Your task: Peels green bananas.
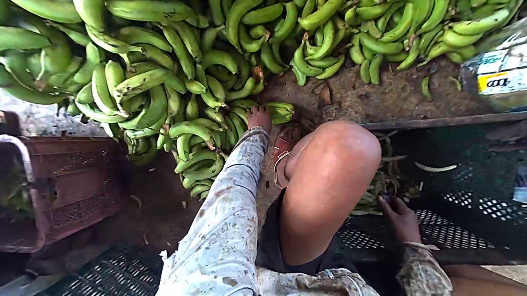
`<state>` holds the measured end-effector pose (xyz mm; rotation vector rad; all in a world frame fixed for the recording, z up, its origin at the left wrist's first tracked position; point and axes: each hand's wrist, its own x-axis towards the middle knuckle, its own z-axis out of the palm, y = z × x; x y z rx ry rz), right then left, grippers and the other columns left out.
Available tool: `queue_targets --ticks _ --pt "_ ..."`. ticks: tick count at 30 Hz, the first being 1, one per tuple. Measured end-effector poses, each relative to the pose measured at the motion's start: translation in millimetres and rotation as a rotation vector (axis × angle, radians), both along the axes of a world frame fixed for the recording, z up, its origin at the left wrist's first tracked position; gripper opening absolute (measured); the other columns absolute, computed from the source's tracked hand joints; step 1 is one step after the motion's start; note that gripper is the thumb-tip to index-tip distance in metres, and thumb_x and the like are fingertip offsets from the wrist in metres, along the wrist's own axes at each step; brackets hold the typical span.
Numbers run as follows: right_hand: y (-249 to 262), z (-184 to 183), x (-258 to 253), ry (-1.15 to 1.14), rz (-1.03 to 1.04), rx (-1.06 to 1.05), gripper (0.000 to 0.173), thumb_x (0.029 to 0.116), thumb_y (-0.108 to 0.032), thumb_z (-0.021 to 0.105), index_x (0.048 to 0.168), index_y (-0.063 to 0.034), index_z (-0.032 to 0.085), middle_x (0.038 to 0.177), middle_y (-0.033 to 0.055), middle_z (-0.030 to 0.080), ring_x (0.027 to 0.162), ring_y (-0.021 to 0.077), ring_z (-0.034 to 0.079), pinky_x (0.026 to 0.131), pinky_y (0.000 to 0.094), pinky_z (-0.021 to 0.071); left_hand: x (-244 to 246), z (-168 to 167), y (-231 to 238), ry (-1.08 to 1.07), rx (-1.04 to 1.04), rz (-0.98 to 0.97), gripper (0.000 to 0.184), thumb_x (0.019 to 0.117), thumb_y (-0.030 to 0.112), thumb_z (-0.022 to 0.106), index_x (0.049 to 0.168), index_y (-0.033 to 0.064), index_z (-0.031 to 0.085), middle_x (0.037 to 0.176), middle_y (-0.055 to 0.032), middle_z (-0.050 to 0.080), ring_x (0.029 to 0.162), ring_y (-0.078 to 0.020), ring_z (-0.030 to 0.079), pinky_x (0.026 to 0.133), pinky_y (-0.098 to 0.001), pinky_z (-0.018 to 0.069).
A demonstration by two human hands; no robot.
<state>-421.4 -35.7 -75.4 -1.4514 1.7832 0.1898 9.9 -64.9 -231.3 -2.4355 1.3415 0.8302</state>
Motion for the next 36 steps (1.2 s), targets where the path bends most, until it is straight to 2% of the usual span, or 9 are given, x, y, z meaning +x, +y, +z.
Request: queue_targets --ticks 3,7,12,19,25,29,31,33,36 --pt "-1.6 8.0 4.5 -0.005 -0.016 -0.014 0.044 0.1051 -0.035 0.060 0.131 0.0009 0.064 0.121 0.0246 0.069 0.114 0.0357 0.066 0.103 0.0564 0.0476 -2.5 18.3 -7.2 0.127 -0.004 0.103 0.056 0.0888 0.019 0.073 0.140 0.0036 0.057 0.140 -0.0326 0.053 0.131 -0.0540 0.049 0.101 -0.0721 0.0431" --pt "-10.1 16.6 9.5 -0.052 -0.034 -0.026 0.046 0.1069 -0.037 0.055 0.133 0.0002 0.063 0.123 0.0250 0.067 0.117 0.0362 0.064 0.104 0.0567 0.0469 5.5 47.1 9.9 0.362 -0.170 0.368 0.051 0.0931 0.042 0.070 0.131 0.0072 0.066 0.125 -0.0270 0.065 0.120 -0.0474 0.060 0.101 -0.0705 0.0453" --pt "-11.2 3.4 -16.3 -0.173 -0.171 -0.132 0.049 0.1047 -0.048 0.055 0.131 -0.0069 0.065 0.118 0.0226 0.068 0.110 0.0384 0.066 0.097 0.0647 0.0491 -2.0 112.5 51.8 0.333 -0.304 0.496 0.060 0.1068 0.051 0.044 0.134 0.0007 0.061 0.123 -0.0281 0.067 0.115 -0.0460 0.064 0.101 -0.0659 0.0467" --pt "-8.0 29.7 -27.5 -0.486 -0.424 -0.368 0.055 0.1006 -0.050 0.060 0.134 -0.0057 0.062 0.113 0.0138 0.069 0.092 0.0211 0.068 0.085 0.0445 0.0573 16.1 247.6 82.2 0.303 -1.008 0.490 0.047 0.1024 0.041 0.059 0.125 -0.0006 0.060 0.094 -0.0061 0.070 0.074 -0.0134 0.069 0.073 -0.0368 0.0623" --pt "-2.2 54.0 -18.5 -0.838 -0.374 -0.592 0.051 0.0910 -0.033 0.076 0.129 -0.0018 0.061 0.095 0.0019 0.067 0.070 0.0065 0.061 0.065 0.0256 0.0555 30.4 344.8 88.7 0.770 -1.440 0.127 0.023 0.1085 0.021 0.050 0.117 0.0001 0.056 0.092 -0.0103 0.067 0.067 -0.0205 0.065 0.063 -0.0367 0.0592" --pt "-0.1 69.8 -10.3 -1.166 -0.279 -0.710 0.054 0.0909 -0.021 0.077 0.134 0.0010 0.053 0.109 0.0004 0.071 0.073 0.0045 0.062 0.061 0.0217 0.0541 -45.5 346.0 86.4 1.148 -1.411 0.051 0.025 0.1037 0.031 0.056 0.116 0.0098 0.063 0.101 -0.0034 0.070 0.084 -0.0164 0.068 0.076 -0.0379 0.0605" --pt "3.7 71.7 -10.9 -1.260 -0.217 -0.689 0.068 0.0904 -0.033 0.078 0.140 0.0015 0.048 0.128 0.0031 0.068 0.074 0.0023 0.062 0.061 0.0204 0.0534 -87.3 323.6 84.5 1.296 -1.244 -0.030 0.026 0.1011 0.042 0.060 0.113 0.0216 0.071 0.099 0.0060 0.074 0.078 -0.0072 0.069 0.067 -0.0285 0.0606" --pt "8.0 72.0 -9.7 -1.317 -0.144 -0.584 0.088 0.0862 -0.051 0.079 0.146 0.0021 0.043 0.140 0.0040 0.063 0.072 -0.0004 0.061 0.058 0.0182 0.0517 -121.5 294.5 83.6 1.429 -1.034 -0.031 0.030 0.1013 0.045 0.060 0.112 0.0200 0.072 0.094 0.0063 0.074 0.067 -0.0043 0.066 0.057 -0.0242 0.0573" --pt "22.8 73.4 -0.2 -1.216 -0.158 -0.346 0.085 0.0784 -0.053 0.084 0.140 -0.0040 0.052 0.112 -0.0061 0.070 0.075 -0.0009 0.064 0.061 0.0185 0.0560 -167.6 256.7 86.2 1.476 -0.831 0.228 0.032 0.1061 0.032 0.048 0.102 0.0098 0.070 0.078 0.0018 0.071 0.055 -0.0054 0.059 0.050 -0.0230 0.0520"
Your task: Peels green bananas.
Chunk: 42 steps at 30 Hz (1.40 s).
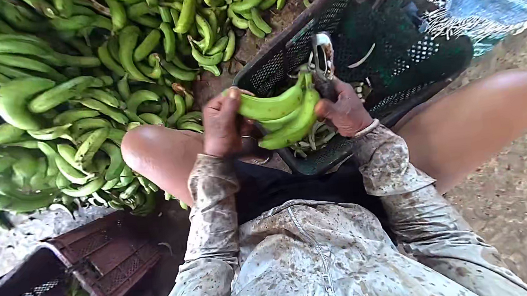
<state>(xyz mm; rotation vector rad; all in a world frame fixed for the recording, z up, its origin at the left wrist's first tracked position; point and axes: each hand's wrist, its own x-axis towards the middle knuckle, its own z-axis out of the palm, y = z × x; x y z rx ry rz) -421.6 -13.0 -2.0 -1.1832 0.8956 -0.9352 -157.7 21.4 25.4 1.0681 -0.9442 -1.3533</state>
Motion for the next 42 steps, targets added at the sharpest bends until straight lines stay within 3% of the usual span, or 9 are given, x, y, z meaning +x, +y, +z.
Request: queue_targets --ticks 4,8,16,21,25,28,34,38,42 --pt "6.5 -2.1 16.8 0.143 -0.045 0.228 0.048 0.0841 -0.024 0.082 0.123 -0.0053 0.060 0.089 -0.0009 0.067 0.063 0.0037 0.059 0.054 0.0199 0.0525 -22.9 -14.8 0.4 -0.038 0.246 0.250 0.046 0.1108 0.038 0.039 0.107 0.0044 0.070 0.082 -0.0033 0.069 0.067 -0.0099 0.063 0.062 -0.0281 0.0562" --pt "9.2 -1.8 31.0 0.033 -0.156 0.250 0.062 0.0778 -0.016 0.082 0.131 -0.0049 0.053 0.098 0.0017 0.068 0.073 0.0070 0.066 0.061 0.0223 0.0580 -16.9 -27.8 13.0 -0.151 0.280 0.189 0.055 0.1061 0.045 0.046 0.147 0.0083 0.052 0.138 -0.0102 0.060 0.122 -0.0189 0.059 0.099 -0.0403 0.0529" --pt "33.2 -15.7 81.9 -0.182 -0.215 0.329 0.061 0.0776 -0.011 0.083 0.129 -0.0079 0.050 0.093 0.0019 0.067 0.067 0.0082 0.063 0.058 0.0233 0.0565 -13.8 -39.2 20.3 0.618 0.214 0.278 0.059 0.0897 0.050 0.069 0.130 0.0094 0.057 0.126 -0.0173 0.066 0.117 -0.0313 0.064 0.097 -0.0521 0.0547" --pt "28.7 -18.9 78.7 -0.109 -0.124 0.250 0.063 0.0780 0.001 0.082 0.133 -0.0046 0.052 0.103 0.0024 0.069 0.083 0.0083 0.068 0.076 0.0268 0.0614 1.3 -43.8 21.4 0.330 0.174 0.255 0.089 0.0767 0.031 0.085 0.151 0.0108 0.041 0.133 -0.0110 0.064 0.116 -0.0218 0.066 0.094 -0.0401 0.0586" --pt "18.3 -21.6 73.3 0.145 -0.011 0.332 0.062 0.0866 -0.015 0.081 0.139 -0.0038 0.050 0.093 0.0081 0.067 0.067 0.0127 0.063 0.061 0.0287 0.0576 -4.8 -40.4 17.0 0.005 0.168 0.465 0.042 0.0809 0.002 0.077 0.119 -0.0007 0.060 0.104 -0.0126 0.070 0.093 -0.0210 0.070 0.082 -0.0403 0.0619" --pt "19.9 -26.8 67.8 0.522 0.053 0.347 0.062 0.0980 -0.042 0.069 0.145 -0.0062 0.049 0.097 0.0141 0.066 0.067 0.0209 0.063 0.064 0.0409 0.0578 3.3 -44.8 18.3 -0.447 0.036 0.446 0.041 0.0786 0.012 0.082 0.113 -0.0009 0.064 0.108 -0.0108 0.068 0.099 -0.0176 0.068 0.087 -0.0355 0.0599" --pt "35.4 -11.4 57.2 0.739 0.214 0.189 0.047 0.1005 -0.034 0.065 0.134 -0.0023 0.055 0.102 0.0185 0.068 0.092 0.0312 0.068 0.085 0.0542 0.0545 6.6 -40.7 15.5 -0.693 -0.011 0.434 0.042 0.0776 0.021 0.083 0.112 0.0031 0.067 0.107 -0.0089 0.065 0.100 -0.0155 0.065 0.087 -0.0316 0.0577" --pt "36.1 -8.8 47.3 0.770 0.369 0.222 0.073 0.1048 -0.045 0.056 0.165 -0.0193 0.022 0.124 0.0236 0.068 0.109 0.0376 0.069 0.097 0.0599 0.0520 13.9 -33.1 12.7 -0.842 -0.043 0.390 0.043 0.0771 0.025 0.084 0.113 0.0054 0.071 0.105 -0.0076 0.064 0.100 -0.0144 0.063 0.088 -0.0296 0.0542" --pt "34.8 -4.2 53.7 0.890 0.271 0.273 0.069 0.0984 -0.046 0.067 0.150 -0.0083 0.040 0.107 0.0221 0.070 0.098 0.0377 0.070 0.088 0.0598 0.0550 7.2 -33.8 4.4 -0.811 -0.009 0.370 0.047 0.0780 0.024 0.085 0.118 0.0057 0.070 0.108 -0.0077 0.065 0.102 -0.0140 0.064 0.090 -0.0288 0.0549"
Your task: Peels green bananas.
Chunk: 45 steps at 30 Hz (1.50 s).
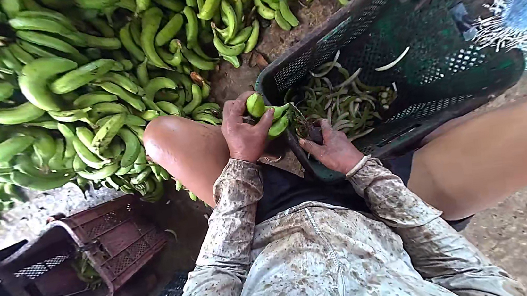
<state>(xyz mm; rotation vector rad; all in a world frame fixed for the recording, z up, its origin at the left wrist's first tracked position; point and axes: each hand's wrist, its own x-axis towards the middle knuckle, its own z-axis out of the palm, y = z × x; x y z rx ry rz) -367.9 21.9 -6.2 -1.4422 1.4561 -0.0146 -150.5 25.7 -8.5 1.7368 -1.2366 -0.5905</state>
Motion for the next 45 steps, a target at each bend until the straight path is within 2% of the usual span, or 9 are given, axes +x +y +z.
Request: queue_targets --ticks 3,5,12,17,23,25,30,32,45 --pt "7.4 6.9 10.0 -0.079 -0.040 -0.103 0.045 0.0987 -0.036 0.067 0.128 -0.0036 0.054 0.096 0.0170 0.068 0.086 0.0317 0.069 0.077 0.0557 0.0578 -2.4 11.7 16.2 -0.035 0.099 -0.074 0.054 0.0831 0.032 0.084 0.130 0.0125 0.067 0.123 -0.0078 0.066 0.116 -0.0170 0.063 0.100 -0.0375 0.0535" --pt "7.4 6.9 14.6 -0.138 -0.030 -0.102 0.039 0.1027 -0.039 0.059 0.122 -0.0060 0.064 0.101 0.0141 0.070 0.093 0.0274 0.070 0.085 0.0516 0.0591 -2.1 21.1 20.7 -0.103 0.133 -0.123 0.056 0.0863 0.039 0.081 0.136 0.0166 0.065 0.130 -0.0077 0.066 0.120 -0.0202 0.063 0.103 -0.0452 0.0526" --pt "-6.0 8.5 13.7 -0.189 -0.009 0.016 0.047 0.1083 -0.042 0.048 0.138 -0.0069 0.060 0.117 0.0218 0.070 0.111 0.0364 0.068 0.100 0.0587 0.0526 -6.4 10.7 10.9 0.085 -0.004 -0.051 0.057 0.0866 0.017 0.078 0.131 -0.0125 0.059 0.130 -0.0316 0.060 0.123 -0.0306 0.059 0.108 -0.0416 0.0466" --pt "-9.6 8.9 18.4 -0.154 0.082 0.056 0.052 0.1103 -0.042 0.043 0.149 -0.0075 0.049 0.124 0.0257 0.068 0.119 0.0410 0.065 0.103 0.0617 0.0488 6.9 14.6 -3.4 0.331 0.177 0.057 0.058 0.0923 0.015 0.073 0.141 -0.0079 0.051 0.140 -0.0261 0.055 0.125 -0.0193 0.057 0.107 -0.0327 0.0462" --pt "-16.1 15.0 13.0 -0.128 -0.020 -0.101 0.049 0.1069 -0.042 0.052 0.141 -0.0079 0.058 0.118 0.0208 0.071 0.107 0.0342 0.070 0.097 0.0573 0.0545 -3.7 24.5 -11.3 0.069 0.138 0.031 0.059 0.0862 0.025 0.078 0.131 -0.0092 0.059 0.131 -0.0296 0.061 0.124 -0.0373 0.060 0.108 -0.0543 0.0456" --pt "-15.6 42.4 10.2 -0.098 -0.048 -0.063 0.051 0.1065 -0.039 0.053 0.145 -0.0041 0.052 0.123 0.0219 0.067 0.112 0.0330 0.068 0.100 0.0542 0.0538 -5.6 28.6 -3.6 -0.002 0.093 -0.001 0.059 0.0845 0.028 0.079 0.128 -0.0082 0.062 0.127 -0.0278 0.064 0.120 -0.0357 0.063 0.106 -0.0524 0.0483" --pt "-4.3 26.2 0.3 0.028 0.005 0.047 0.043 0.1091 -0.040 0.048 0.129 -0.0022 0.054 0.089 0.0191 0.067 0.069 0.0306 0.069 0.067 0.0512 0.0597 0.3 -0.5 20.8 -0.010 0.027 -0.056 0.051 0.0848 0.027 0.080 0.125 0.0005 0.063 0.119 -0.0173 0.068 0.110 -0.0235 0.067 0.099 -0.0438 0.0550" --pt "1.8 13.9 -2.2 0.018 0.021 0.005 0.040 0.1095 -0.040 0.046 0.121 -0.0027 0.055 0.080 0.0168 0.064 0.062 0.0297 0.066 0.062 0.0512 0.0583 2.5 -7.0 13.5 -0.010 -0.052 -0.083 0.048 0.0814 0.025 0.081 0.120 0.0005 0.066 0.113 -0.0150 0.069 0.105 -0.0202 0.068 0.095 -0.0402 0.0563" --pt "-3.1 13.8 30.3 0.151 0.162 0.029 0.044 0.1102 -0.041 0.041 0.133 -0.0056 0.051 0.105 0.0219 0.069 0.102 0.0405 0.069 0.085 0.0626 0.0544 -2.3 -11.4 10.4 -0.053 -0.154 -0.207 0.039 0.0793 0.020 0.082 0.111 0.0010 0.070 0.106 -0.0120 0.069 0.101 -0.0169 0.067 0.090 -0.0327 0.0564"
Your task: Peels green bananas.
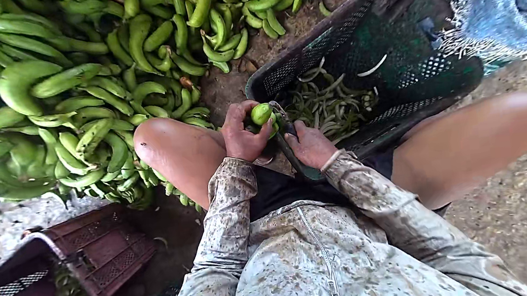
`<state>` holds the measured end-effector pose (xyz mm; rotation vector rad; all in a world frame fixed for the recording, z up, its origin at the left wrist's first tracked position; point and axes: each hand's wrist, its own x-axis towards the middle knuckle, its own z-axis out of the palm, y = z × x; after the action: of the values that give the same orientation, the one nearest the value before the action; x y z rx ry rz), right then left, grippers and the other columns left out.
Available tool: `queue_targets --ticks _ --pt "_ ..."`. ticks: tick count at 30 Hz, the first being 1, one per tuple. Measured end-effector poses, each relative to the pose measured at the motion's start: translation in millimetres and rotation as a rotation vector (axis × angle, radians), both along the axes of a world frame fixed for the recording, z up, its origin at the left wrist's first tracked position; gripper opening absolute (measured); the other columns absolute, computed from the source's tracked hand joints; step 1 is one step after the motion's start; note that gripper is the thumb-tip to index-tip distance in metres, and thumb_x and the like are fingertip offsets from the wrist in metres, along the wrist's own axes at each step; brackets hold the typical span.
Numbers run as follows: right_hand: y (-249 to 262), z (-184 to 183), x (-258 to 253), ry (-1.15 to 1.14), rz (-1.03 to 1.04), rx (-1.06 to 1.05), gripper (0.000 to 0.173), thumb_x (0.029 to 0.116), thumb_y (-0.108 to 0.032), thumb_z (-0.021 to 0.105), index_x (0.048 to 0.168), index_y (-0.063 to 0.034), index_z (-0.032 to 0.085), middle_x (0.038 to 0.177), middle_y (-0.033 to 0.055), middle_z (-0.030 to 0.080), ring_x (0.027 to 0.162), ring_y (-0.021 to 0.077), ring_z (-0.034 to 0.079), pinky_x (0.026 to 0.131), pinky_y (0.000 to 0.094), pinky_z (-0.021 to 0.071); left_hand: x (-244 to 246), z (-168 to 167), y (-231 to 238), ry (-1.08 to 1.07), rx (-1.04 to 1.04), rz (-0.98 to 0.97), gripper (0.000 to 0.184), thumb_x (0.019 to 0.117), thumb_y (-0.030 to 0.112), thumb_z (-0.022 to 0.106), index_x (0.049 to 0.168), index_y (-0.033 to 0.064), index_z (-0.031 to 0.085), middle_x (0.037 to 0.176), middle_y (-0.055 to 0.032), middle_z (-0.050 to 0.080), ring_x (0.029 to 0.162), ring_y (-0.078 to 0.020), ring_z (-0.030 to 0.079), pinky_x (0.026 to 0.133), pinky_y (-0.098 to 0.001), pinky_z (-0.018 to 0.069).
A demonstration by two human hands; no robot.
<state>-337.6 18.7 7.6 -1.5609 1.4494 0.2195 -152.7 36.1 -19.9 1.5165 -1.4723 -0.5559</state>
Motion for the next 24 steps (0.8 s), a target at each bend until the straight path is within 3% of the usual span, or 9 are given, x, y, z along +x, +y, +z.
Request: queue_targets --ticks 2,5,9,14,21,24 --pt "-6.1 -7.2 9.3 0.011 0.011 0.011 0.046 0.1098 -0.041 0.042 0.137 -0.0050 0.052 0.111 0.0234 0.069 0.107 0.0417 0.069 0.088 0.0637 0.0543 -0.8 1.1 -0.9 -0.032 -0.006 -0.027 0.040 0.0802 0.020 0.082 0.113 0.0000 0.070 0.108 -0.0137 0.070 0.102 -0.0190 0.067 0.091 -0.0346 0.0569" --pt "-7.2 -7.8 6.4 -0.033 0.000 0.006 0.043 0.1096 -0.042 0.043 0.131 -0.0056 0.054 0.107 0.0217 0.069 0.103 0.0396 0.069 0.086 0.0618 0.0544 1.3 -1.4 -2.2 0.015 0.033 0.056 0.046 0.0813 0.023 0.081 0.119 -0.0006 0.069 0.111 -0.0124 0.070 0.104 -0.0169 0.067 0.094 -0.0335 0.0560" --pt "10.9 2.1 -16.9 -0.047 -0.010 -0.099 0.042 0.1090 -0.042 0.045 0.129 -0.0068 0.055 0.098 0.0195 0.070 0.094 0.0393 0.071 0.081 0.0619 0.0555 2.2 2.4 -13.5 0.308 0.274 0.291 0.050 0.0817 0.021 0.081 0.124 0.0010 0.064 0.114 -0.0100 0.069 0.103 -0.0134 0.068 0.093 -0.0342 0.0575" --pt "27.3 3.5 -34.1 -0.008 0.044 -0.159 0.041 0.1085 -0.043 0.045 0.124 -0.0068 0.056 0.092 0.0174 0.070 0.089 0.0385 0.071 0.077 0.0616 0.0556 19.9 -2.2 -35.6 0.525 0.460 0.427 0.035 0.0874 0.016 0.078 0.117 0.0022 0.066 0.098 -0.0105 0.072 0.085 -0.0174 0.072 0.079 -0.0373 0.0624" --pt "20.4 -5.4 -26.4 -0.060 0.079 -0.102 0.042 0.1096 -0.042 0.043 0.129 -0.0062 0.052 0.090 0.0175 0.068 0.088 0.0381 0.071 0.077 0.0600 0.0556 31.8 -10.0 -36.7 0.691 0.557 0.519 0.025 0.0916 0.016 0.075 0.111 0.0022 0.066 0.093 -0.0109 0.072 0.083 -0.0194 0.072 0.076 -0.0383 0.0620" --pt "10.3 -12.2 -19.6 -0.069 0.114 -0.088 0.040 0.1096 -0.042 0.043 0.126 -0.0064 0.052 0.089 0.0170 0.067 0.087 0.0380 0.070 0.076 0.0595 0.0557 35.2 -15.0 -38.0 0.730 0.568 0.537 0.024 0.0923 0.016 0.074 0.110 0.0019 0.065 0.094 -0.0116 0.072 0.084 -0.0203 0.072 0.076 -0.0393 0.0621"
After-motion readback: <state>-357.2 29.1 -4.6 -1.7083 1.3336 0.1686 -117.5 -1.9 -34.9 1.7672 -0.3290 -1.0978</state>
